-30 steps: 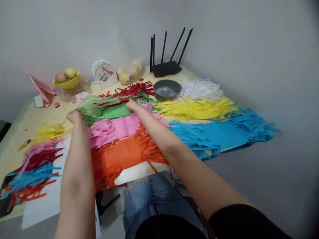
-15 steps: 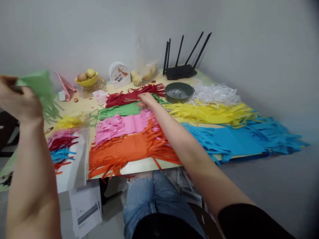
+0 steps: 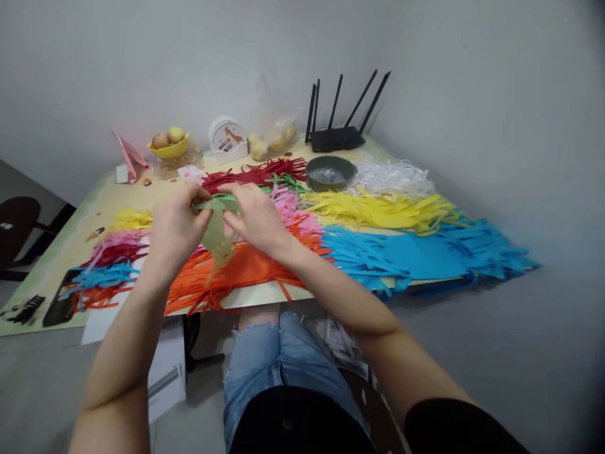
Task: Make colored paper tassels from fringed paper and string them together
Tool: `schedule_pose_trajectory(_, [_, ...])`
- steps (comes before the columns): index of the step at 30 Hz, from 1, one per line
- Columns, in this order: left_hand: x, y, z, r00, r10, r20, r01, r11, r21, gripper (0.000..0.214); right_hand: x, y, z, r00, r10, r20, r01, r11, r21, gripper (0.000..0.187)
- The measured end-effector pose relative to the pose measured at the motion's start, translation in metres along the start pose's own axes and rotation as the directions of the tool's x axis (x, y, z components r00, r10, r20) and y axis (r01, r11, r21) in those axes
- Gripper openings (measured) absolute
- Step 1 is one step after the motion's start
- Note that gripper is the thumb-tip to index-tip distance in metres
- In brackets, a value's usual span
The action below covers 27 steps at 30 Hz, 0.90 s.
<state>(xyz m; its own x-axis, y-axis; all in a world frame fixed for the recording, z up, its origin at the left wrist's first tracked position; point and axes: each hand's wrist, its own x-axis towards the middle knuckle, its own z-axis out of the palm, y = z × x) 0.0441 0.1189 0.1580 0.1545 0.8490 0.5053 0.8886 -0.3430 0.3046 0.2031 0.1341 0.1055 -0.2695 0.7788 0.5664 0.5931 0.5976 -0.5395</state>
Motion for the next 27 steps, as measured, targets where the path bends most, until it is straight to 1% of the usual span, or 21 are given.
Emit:
schedule_pose_trajectory(2, [-0.007,0.000,-0.003,0.999,-0.033,0.031,0.036,0.996,-0.076,0.007,-0.003,0.008,-0.011,0.999,0.034,0.012,-0.034,0.998,-0.055,0.034])
schedule_pose_trajectory(3, [-0.010,-0.001,-0.004,0.997,-0.045,0.059,0.052,0.991,-0.119,0.007,-0.004,0.011,-0.019,0.999,0.043,0.025,-0.041,0.998,-0.056,0.031])
schedule_pose_trajectory(6, [-0.015,-0.008,-0.005,0.984,-0.016,0.177,0.066,0.958,-0.279,0.016,-0.008,0.012,-0.044,0.998,0.001,0.055,-0.004,0.999,0.047,0.026])
schedule_pose_trajectory(8, [-0.018,-0.011,-0.005,0.972,0.027,0.233,0.072,0.911,-0.406,0.021,-0.009,0.010,-0.060,0.997,-0.057,0.056,0.050,0.992,0.119,0.023])
schedule_pose_trajectory(9, [-0.019,-0.013,-0.004,0.966,0.044,0.254,0.084,0.877,-0.473,0.023,-0.009,0.009,-0.067,0.994,-0.076,0.074,0.065,0.988,0.143,0.020])
schedule_pose_trajectory(11, [-0.021,-0.015,-0.001,0.957,0.056,0.286,0.127,0.802,-0.583,0.024,-0.009,0.008,-0.079,0.982,-0.081,0.173,0.047,0.980,0.193,0.015])
schedule_pose_trajectory(13, [-0.023,-0.016,0.002,0.966,0.035,0.258,0.145,0.749,-0.646,0.024,-0.011,0.008,-0.087,0.958,-0.049,0.283,-0.029,0.963,0.266,0.014])
schedule_pose_trajectory(14, [-0.024,-0.017,0.004,0.973,0.028,0.231,0.136,0.739,-0.660,0.025,-0.012,0.009,-0.090,0.950,-0.027,0.310,-0.072,0.950,0.304,0.015])
schedule_pose_trajectory(16, [-0.027,-0.019,0.009,0.982,0.031,0.189,0.107,0.727,-0.678,0.027,-0.017,0.009,-0.093,0.949,0.018,0.314,-0.136,0.923,0.360,0.018])
schedule_pose_trajectory(17, [-0.029,-0.020,0.012,0.982,0.035,0.183,0.104,0.713,-0.694,0.028,-0.020,0.010,-0.094,0.952,0.032,0.305,-0.149,0.918,0.369,0.018])
schedule_pose_trajectory(20, [-0.035,-0.024,0.020,0.981,0.001,0.193,0.148,0.638,-0.756,0.030,-0.027,0.011,-0.096,0.973,0.027,0.231,-0.105,0.937,0.333,0.018])
schedule_pose_trajectory(23, [-0.041,-0.027,0.024,0.986,-0.063,0.158,0.166,0.546,-0.821,0.025,-0.033,0.014,-0.096,0.989,-0.014,0.147,-0.034,0.949,0.314,0.023])
schedule_pose_trajectory(25, [-0.043,-0.027,0.023,0.986,-0.078,0.145,0.164,0.487,-0.858,0.022,-0.037,0.017,-0.096,0.990,-0.026,0.141,-0.025,0.936,0.351,0.022])
schedule_pose_trajectory(27, [-0.044,-0.028,0.020,0.990,-0.041,0.137,0.141,0.454,-0.880,0.024,-0.040,0.021,-0.095,0.990,-0.036,0.140,-0.022,0.920,0.392,0.018])
